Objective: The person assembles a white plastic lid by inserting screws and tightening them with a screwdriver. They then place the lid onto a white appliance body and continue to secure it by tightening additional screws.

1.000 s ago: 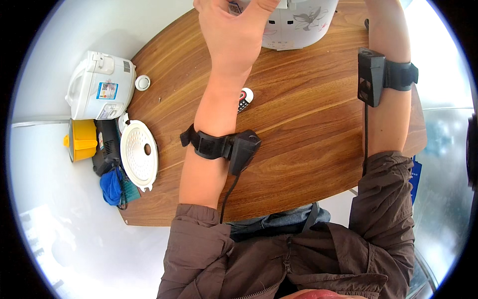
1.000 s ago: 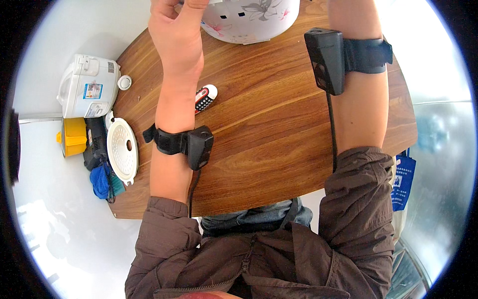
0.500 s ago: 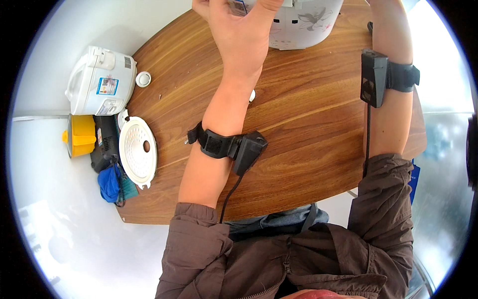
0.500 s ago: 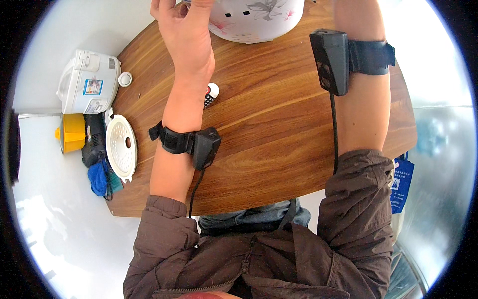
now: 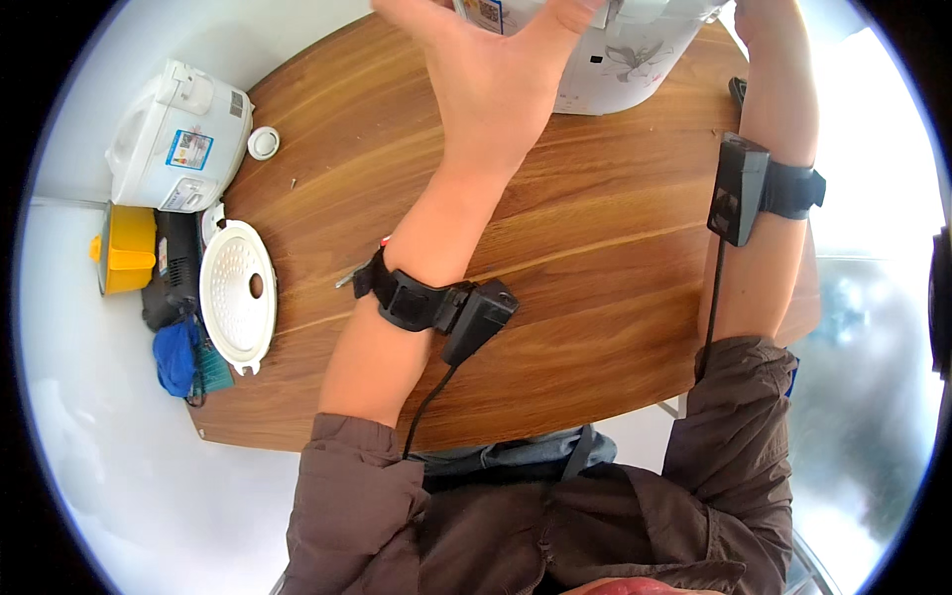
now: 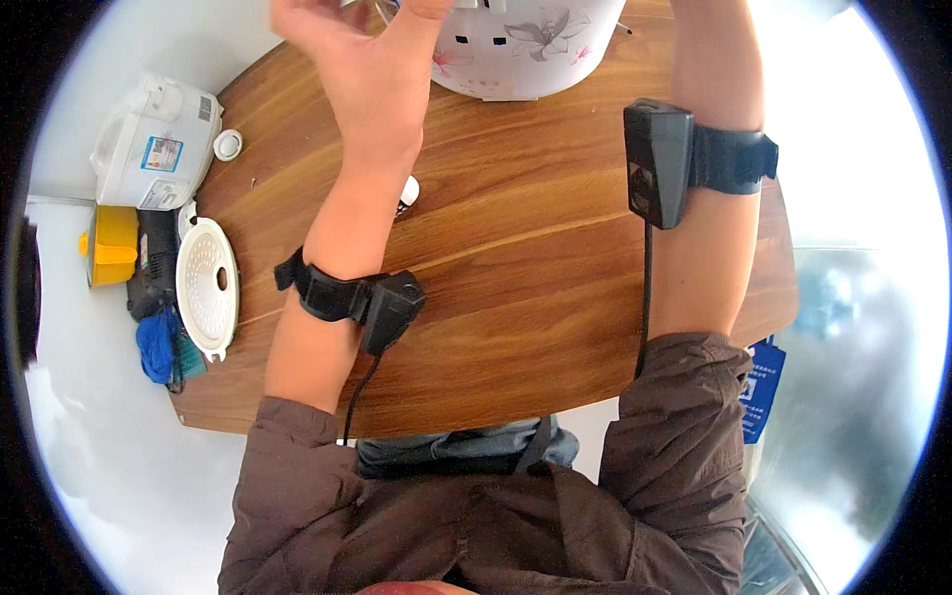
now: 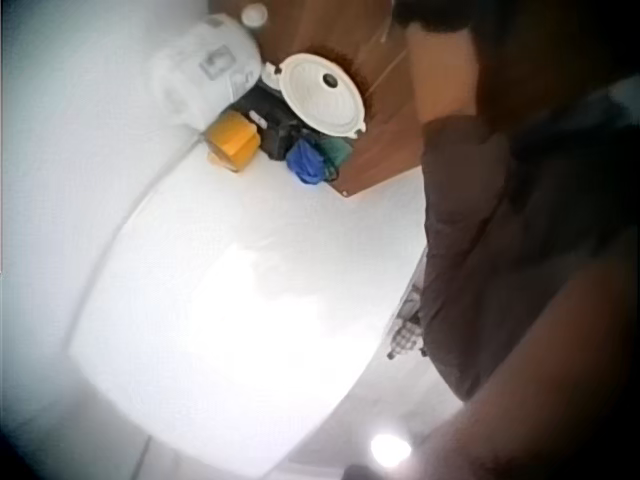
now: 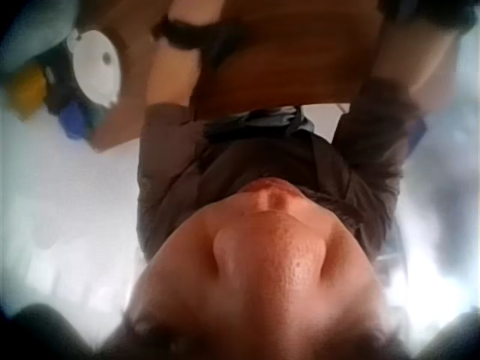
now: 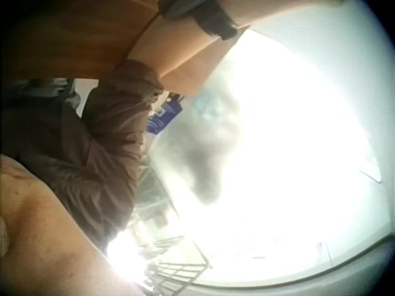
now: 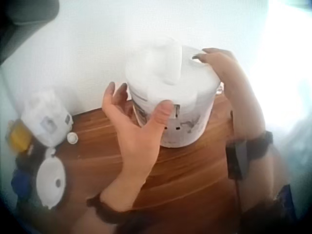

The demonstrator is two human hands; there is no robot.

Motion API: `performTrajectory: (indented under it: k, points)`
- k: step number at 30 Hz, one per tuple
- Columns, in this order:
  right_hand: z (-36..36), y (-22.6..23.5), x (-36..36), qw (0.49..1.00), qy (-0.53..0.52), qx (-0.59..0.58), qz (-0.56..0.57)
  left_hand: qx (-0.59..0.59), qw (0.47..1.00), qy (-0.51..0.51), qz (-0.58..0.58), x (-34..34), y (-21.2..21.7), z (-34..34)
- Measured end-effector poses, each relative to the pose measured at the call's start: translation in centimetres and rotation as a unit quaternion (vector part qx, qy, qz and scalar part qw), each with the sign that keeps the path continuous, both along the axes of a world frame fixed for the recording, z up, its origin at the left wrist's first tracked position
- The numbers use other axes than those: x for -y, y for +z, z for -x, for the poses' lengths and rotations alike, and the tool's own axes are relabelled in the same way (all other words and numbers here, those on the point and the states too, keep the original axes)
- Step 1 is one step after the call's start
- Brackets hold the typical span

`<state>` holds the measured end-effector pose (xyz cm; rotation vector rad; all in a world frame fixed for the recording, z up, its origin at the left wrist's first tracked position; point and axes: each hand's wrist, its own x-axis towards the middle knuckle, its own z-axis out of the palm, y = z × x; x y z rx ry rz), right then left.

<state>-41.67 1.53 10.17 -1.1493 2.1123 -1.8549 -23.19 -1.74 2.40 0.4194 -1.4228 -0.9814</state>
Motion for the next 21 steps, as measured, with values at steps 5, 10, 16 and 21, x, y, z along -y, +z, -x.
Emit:
performTrajectory:
  k: [5, 10, 16, 21]
  points:
    - [10.6, 1.2, 2.7, 0.971, 0.069, 0.209, -0.089, -0.037, 0.993, -0.11, 0.032, 3.9, -2.2, 0.4]
    - [12.0, -2.0, 3.2, 0.993, 0.088, 0.071, -0.025, -0.071, 0.952, -0.298, -0.006, 2.2, 0.9, -1.0]
    - [3.4, -2.4, 1.1, 0.995, 0.05, -0.029, 0.079, -0.064, 0.967, -0.246, 0.011, 3.6, 0.1, -0.1]
    - [3.4, -2.6, 0.9, 0.989, 0.064, -0.052, 0.125, -0.023, 0.979, -0.203, -0.011, 2.2, 0.7, -0.7]
